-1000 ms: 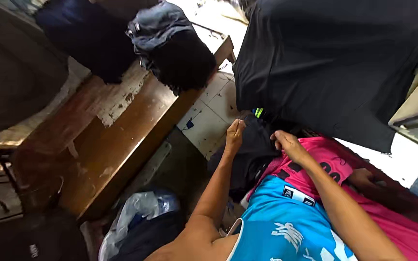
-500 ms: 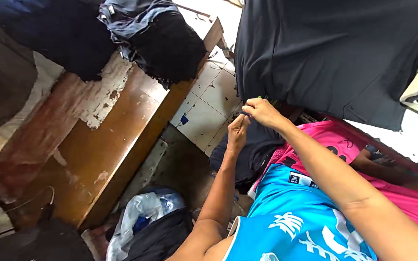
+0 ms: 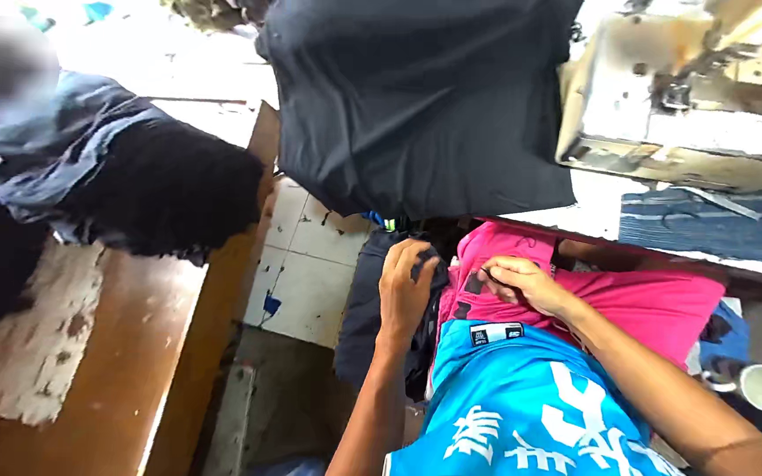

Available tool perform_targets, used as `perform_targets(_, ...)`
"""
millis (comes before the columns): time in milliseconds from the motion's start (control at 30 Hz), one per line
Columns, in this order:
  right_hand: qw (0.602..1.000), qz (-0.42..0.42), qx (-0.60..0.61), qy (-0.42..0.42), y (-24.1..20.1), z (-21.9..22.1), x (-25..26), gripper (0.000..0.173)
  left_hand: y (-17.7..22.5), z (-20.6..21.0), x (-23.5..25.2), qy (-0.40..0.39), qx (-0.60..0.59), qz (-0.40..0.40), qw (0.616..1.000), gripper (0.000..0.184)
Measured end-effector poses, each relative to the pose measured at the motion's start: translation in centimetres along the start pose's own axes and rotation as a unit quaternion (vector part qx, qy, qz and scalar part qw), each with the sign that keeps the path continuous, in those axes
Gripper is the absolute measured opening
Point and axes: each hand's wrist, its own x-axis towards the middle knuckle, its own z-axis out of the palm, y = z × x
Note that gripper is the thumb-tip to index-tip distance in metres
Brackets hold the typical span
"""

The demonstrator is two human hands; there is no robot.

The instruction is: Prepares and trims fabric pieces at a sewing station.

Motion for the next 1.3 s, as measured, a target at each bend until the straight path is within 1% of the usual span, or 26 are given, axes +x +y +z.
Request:
perform_targets(67, 0.998, -0.019, 0.029, 0.046, 0.8, -1.2, -3.3, 0.038, 3.9, 0.8, 3.6, 0.001, -0.035, 0.1, 0.994, 0.024)
perform_targets(100, 0.997, -0.023, 0.03, 0.068, 1.2, -1.6, -4.7, 0.037, 5.6, 1.3, 5.5, -0.011, -0.033, 0.131, 0.991, 0.025)
perform_targets(133, 0.996, -0.028, 0.027, 0.084, 1.5, -1.9, -5.9, 0.034, 7.0, 1.7, 7.5, -0.029, -0.02, 0.142, 0.989, 0.029)
perform_targets(167, 0.994, -0.036, 0.024, 0.099, 1.7, -2.0, -6.9, 0.031, 8.0, 2.0, 9.3, -0.046, -0.003, 0.136, 0.99, 0.034)
perform_targets(233, 0.991, -0.057, 0.006, 0.121, 1.5, -2.0, -8.4, 0.026, 9.3, 2.3, 12.3, -0.096, 0.042, 0.091, 0.99, 0.045)
perform_targets(267, 0.989, -0.073, -0.004, 0.132, 1.2, -2.0, -8.8, 0.025, 9.6, 2.5, 13.5, -0.129, 0.067, 0.067, 0.987, 0.046)
perform_targets(300, 0.985, -0.093, -0.011, 0.144, 0.8, -2.0, -9.1, 0.024, 9.9, 2.8, 14.3, -0.164, 0.084, 0.054, 0.981, 0.041)
perform_targets(367, 0.976, -0.134, -0.037, 0.169, -0.8, -2.1, -9.2, 0.02, 10.4, 3.2, 15.4, -0.221, 0.082, 0.07, 0.969, 0.023)
perform_targets(433, 0.962, -0.16, -0.084, 0.207, -3.4, -2.4, -8.5, 0.017, 11.4, 2.5, 16.2, -0.252, 0.024, 0.089, 0.963, 0.019)
perform_targets(500, 0.94, -0.178, -0.127, 0.262, -6.0, -2.4, -7.1, 0.014, 12.7, 1.4, 16.6, -0.248, -0.042, 0.086, 0.964, 0.017)
perform_targets(600, 0.898, -0.22, -0.195, 0.328, -9.0, -2.6, -3.8, 0.01, 14.5, 0.2, 16.0, -0.192, -0.12, 0.087, 0.97, 0.012)
perform_targets(700, 0.867, -0.274, -0.217, 0.354, -10.6, -2.3, 0.3, 0.022, 15.6, -0.7, 14.9, -0.17, -0.135, 0.11, 0.97, 0.011)
perform_targets(733, 0.866, -0.285, -0.208, 0.354, -10.9, -2.0, 1.5, 0.025, 15.7, -0.8, 14.8, -0.168, -0.139, 0.119, 0.969, 0.012)
perform_targets(767, 0.868, -0.291, -0.196, 0.352, -11.2, -1.8, 2.6, 0.025, 15.7, -0.8, 14.8, -0.163, -0.143, 0.127, 0.968, 0.012)
perform_targets(833, 0.878, -0.294, -0.161, 0.343, -11.7, -1.4, 4.3, 0.012, 15.1, -0.5, 15.2, -0.141, -0.154, 0.148, 0.967, 0.012)
perform_targets(867, 0.885, -0.29, -0.136, 0.336, -11.9, -1.2, 4.8, 0.007, 14.7, -0.3, 15.3, -0.126, -0.169, 0.155, 0.965, 0.013)
perform_targets(900, 0.892, -0.287, -0.115, 0.329, -12.2, -1.1, 5.1, 0.007, 14.2, 0.0, 15.5, -0.11, -0.192, 0.159, 0.962, 0.015)
perform_targets(933, 0.897, -0.283, -0.098, 0.324, -12.4, -1.1, 5.4, 0.007, 13.7, 0.3, 15.5, -0.091, -0.22, 0.16, 0.958, 0.02)
perform_targets(1000, 0.903, -0.283, -0.062, 0.318, -12.7, -1.2, 5.6, 0.006, 12.4, 0.9, 15.3, -0.056, -0.266, 0.155, 0.95, 0.035)
perform_targets(1067, 0.905, -0.284, -0.036, 0.313, -12.9, -1.4, 5.5, 0.007, 10.9, 1.3, 14.8, -0.049, -0.231, 0.152, 0.96, 0.05)
perform_targets(1100, 0.906, -0.288, -0.025, 0.308, -13.1, -1.4, 5.5, 0.007, 10.1, 1.5, 14.7, -0.056, -0.199, 0.153, 0.966, 0.053)
perform_targets(1133, 0.907, -0.293, -0.018, 0.3, -13.3, -1.4, 5.4, 0.007, 9.5, 1.7, 14.5, -0.061, -0.175, 0.155, 0.97, 0.048)
perform_targets(1167, 0.908, -0.298, -0.02, 0.294, -13.5, -1.4, 5.3, 0.006, 9.1, 1.9, 14.4, -0.062, -0.164, 0.157, 0.972, 0.038)
perform_targets(1200, 0.907, -0.304, -0.029, 0.291, -13.7, -1.5, 5.2, 0.006, 8.9, 1.8, 14.3, -0.06, -0.17, 0.157, 0.971, 0.026)
perform_targets(1233, 0.905, -0.31, -0.038, 0.29, -13.8, -1.7, 5.2, 0.006, 8.9, 1.5, 14.4, -0.056, -0.186, 0.15, 0.969, 0.018)
perform_targets(1300, 0.9, -0.322, -0.043, 0.29, -14.1, -2.1, 5.0, 0.007, 9.2, 0.5, 14.8, -0.063, -0.235, 0.123, 0.962, 0.014)
